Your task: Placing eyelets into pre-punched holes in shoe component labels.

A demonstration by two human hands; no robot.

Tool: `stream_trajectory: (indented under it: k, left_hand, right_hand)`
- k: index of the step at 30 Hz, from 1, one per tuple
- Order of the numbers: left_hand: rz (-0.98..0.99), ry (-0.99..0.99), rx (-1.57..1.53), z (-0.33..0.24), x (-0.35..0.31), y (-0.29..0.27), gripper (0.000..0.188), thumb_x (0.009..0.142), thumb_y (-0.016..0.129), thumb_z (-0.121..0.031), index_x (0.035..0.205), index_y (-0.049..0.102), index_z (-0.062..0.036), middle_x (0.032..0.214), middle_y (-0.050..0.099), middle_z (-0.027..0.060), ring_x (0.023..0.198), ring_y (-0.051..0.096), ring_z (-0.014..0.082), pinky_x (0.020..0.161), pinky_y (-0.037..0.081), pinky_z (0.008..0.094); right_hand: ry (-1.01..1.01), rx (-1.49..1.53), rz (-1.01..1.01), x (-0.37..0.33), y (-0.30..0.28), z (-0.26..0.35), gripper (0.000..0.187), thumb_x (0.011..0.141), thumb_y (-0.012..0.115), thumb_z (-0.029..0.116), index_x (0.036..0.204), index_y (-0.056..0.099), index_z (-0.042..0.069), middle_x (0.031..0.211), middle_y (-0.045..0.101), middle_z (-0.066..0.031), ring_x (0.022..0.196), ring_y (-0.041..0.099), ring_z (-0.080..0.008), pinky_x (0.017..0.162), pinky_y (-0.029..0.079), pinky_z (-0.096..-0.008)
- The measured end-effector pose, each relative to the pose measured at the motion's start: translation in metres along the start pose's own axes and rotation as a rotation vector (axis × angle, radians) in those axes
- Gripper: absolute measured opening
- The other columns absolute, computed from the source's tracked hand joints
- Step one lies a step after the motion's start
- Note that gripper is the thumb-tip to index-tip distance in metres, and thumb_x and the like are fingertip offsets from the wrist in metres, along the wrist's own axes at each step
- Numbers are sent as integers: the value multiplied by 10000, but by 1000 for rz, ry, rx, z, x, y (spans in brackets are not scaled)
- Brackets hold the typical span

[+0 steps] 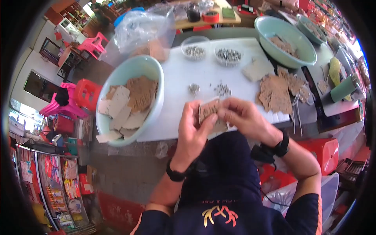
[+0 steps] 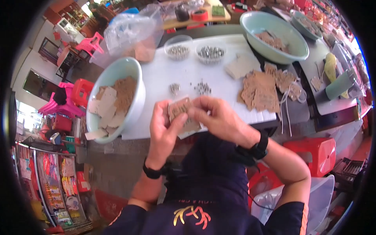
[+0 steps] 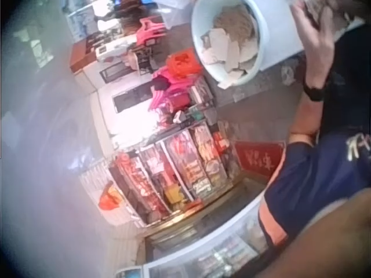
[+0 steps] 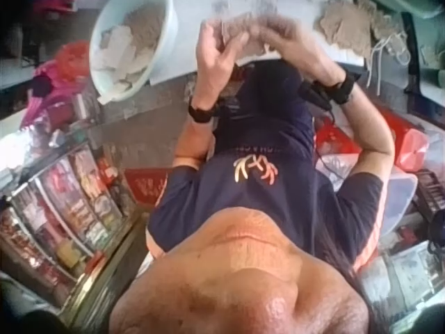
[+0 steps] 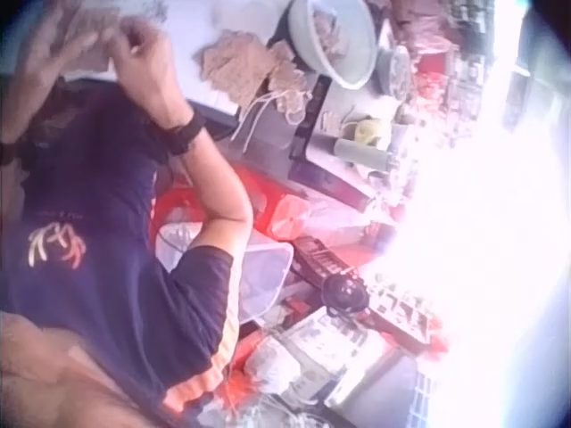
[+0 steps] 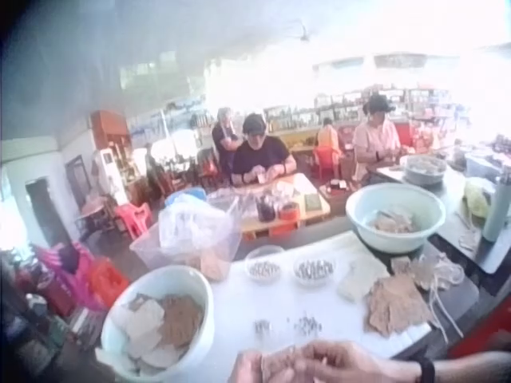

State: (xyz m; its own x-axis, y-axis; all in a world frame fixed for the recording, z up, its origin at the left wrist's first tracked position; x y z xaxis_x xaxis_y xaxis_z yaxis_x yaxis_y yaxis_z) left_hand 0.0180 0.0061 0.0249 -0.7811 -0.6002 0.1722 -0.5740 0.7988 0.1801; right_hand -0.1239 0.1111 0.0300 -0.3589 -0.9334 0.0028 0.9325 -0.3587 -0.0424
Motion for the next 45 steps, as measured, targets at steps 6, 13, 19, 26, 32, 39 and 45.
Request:
stream_trajectory:
  k: [6,13,19,26,32,39,45]
  left_hand:
    - [83,-73,-130,-10,6,4,305,943,606,-74,1192,449,9,1066,591,81,956,585,94,824,503,255]
    - [103,-125,51,5,-9,9,299,1036,436,-291,1188,482,-37,944,640,60,798,627,92,645,528,222]
    - [143,-117,64,4,-9,9,280,1042,420,-262,1186,482,-30,874,633,51,656,608,89,568,503,211]
    - [351,-220,262,-16,-3,-1,232,1022,463,-168,1178,516,-5,830,605,30,618,557,60,554,458,200]
    - [238,-181,183,-15,-1,1,309,975,567,-163,1230,513,3,849,630,44,629,570,64,549,462,215]
    - [126,-155,37,3,-6,9,223,995,539,-191,1095,554,8,818,654,68,622,590,74,544,473,208]
    - [135,-200,97,-3,-7,4,211,1001,524,-183,1071,584,8,753,658,66,568,588,78,507,464,208]
  right_hand:
    - [69,19,-1,0,-4,14,233,973,599,240,994,612,8,745,550,31,665,487,-33,571,423,-206]
    - [-1,202,-122,-7,0,-4,231,985,580,240,1010,597,11,793,575,16,673,517,-38,612,466,-210]
    - [-37,171,-213,-13,4,1,231,968,608,223,1091,598,26,825,594,17,691,525,-38,624,468,-213]
    - [-55,-69,-103,-11,-18,10,227,942,648,216,1061,633,23,828,609,17,697,524,-32,610,453,-208]
    - [6,45,-98,-13,-21,7,259,959,622,258,1022,624,7,815,613,3,641,507,-42,576,446,-205]
    - [35,345,-293,-19,-5,-8,287,973,601,275,1035,612,-4,840,620,-13,649,537,-56,591,464,-204]
    - [-32,210,-293,-22,-7,-6,306,972,601,300,1080,615,14,850,615,0,645,500,-34,566,432,-198]
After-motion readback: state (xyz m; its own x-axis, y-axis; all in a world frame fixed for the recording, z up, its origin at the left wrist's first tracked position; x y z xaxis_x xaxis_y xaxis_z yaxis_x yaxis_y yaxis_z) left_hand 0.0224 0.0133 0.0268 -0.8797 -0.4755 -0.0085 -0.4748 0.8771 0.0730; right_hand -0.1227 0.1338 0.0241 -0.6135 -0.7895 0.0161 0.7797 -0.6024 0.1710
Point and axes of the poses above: each hand's wrist, its own x-axis towards the middle knuckle, its own y-axis out of the palm, z = x × y, the point moved 1 cm from there along x, towards the middle knuckle
